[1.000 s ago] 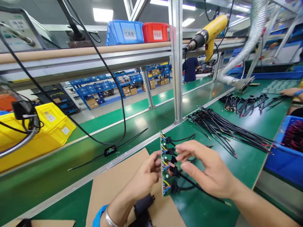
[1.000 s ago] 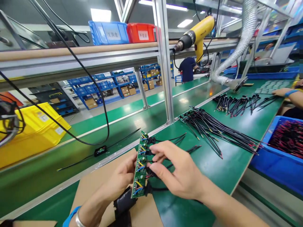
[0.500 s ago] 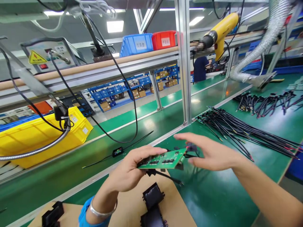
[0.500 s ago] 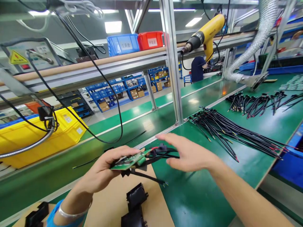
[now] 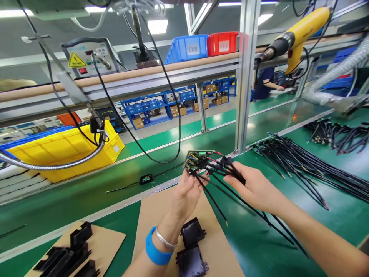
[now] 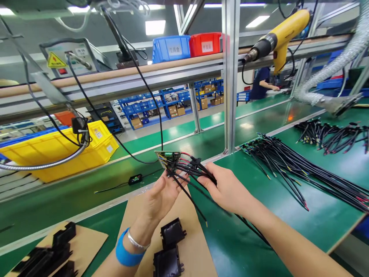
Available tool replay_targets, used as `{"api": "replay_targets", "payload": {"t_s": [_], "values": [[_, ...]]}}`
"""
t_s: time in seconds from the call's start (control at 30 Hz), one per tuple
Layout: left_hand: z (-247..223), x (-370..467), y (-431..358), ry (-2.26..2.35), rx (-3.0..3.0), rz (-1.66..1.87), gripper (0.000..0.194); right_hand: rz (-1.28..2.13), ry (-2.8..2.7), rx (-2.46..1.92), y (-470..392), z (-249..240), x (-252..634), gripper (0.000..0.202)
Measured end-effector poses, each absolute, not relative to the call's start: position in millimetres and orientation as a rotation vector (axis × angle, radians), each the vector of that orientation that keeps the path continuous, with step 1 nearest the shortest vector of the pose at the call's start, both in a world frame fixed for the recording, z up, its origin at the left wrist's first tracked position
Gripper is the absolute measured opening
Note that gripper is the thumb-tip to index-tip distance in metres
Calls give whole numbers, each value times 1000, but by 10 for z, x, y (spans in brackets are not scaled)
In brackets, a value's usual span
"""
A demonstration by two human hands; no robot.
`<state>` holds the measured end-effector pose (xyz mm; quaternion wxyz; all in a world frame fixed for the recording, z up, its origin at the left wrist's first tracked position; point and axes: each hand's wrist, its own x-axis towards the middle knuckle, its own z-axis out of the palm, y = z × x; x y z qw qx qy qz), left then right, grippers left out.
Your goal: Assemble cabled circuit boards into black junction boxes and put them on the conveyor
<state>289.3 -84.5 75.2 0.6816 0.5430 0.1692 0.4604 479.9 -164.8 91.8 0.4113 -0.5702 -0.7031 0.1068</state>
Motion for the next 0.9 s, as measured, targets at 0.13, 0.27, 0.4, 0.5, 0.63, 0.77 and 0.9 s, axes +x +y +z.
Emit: {"api": "replay_targets", "payload": {"t_s": [0.13,0.27,0.4,0.5,0.63,0.77,0.9], "values": [[808,3071,-983,279,1046,1122,77,175,-1801,-1446,-1718,766,4604,13],[814,3065,-995,347,1087,1065,83,26,-1862,-1439,-1801,714,4486,14],[786,3017,-989,447,1159,1169,44,100,-1862,-1380,-1811,791,4505,12],[787,3028,-970,497,1148,1275,21,207,-1765,-1346,-1734,803,4551,7],[824,3080,-940,547,1135,1303,21,420,-1579,-1299,-1582,698,4549,32],[899,3090,-941,560,1161,1248,34,801,-1485,-1120,-1515,635,4516,38],[1174,2894,-959,603,1244,1146,27,859,-1351,-1110,-1594,845,4655,39]]}}
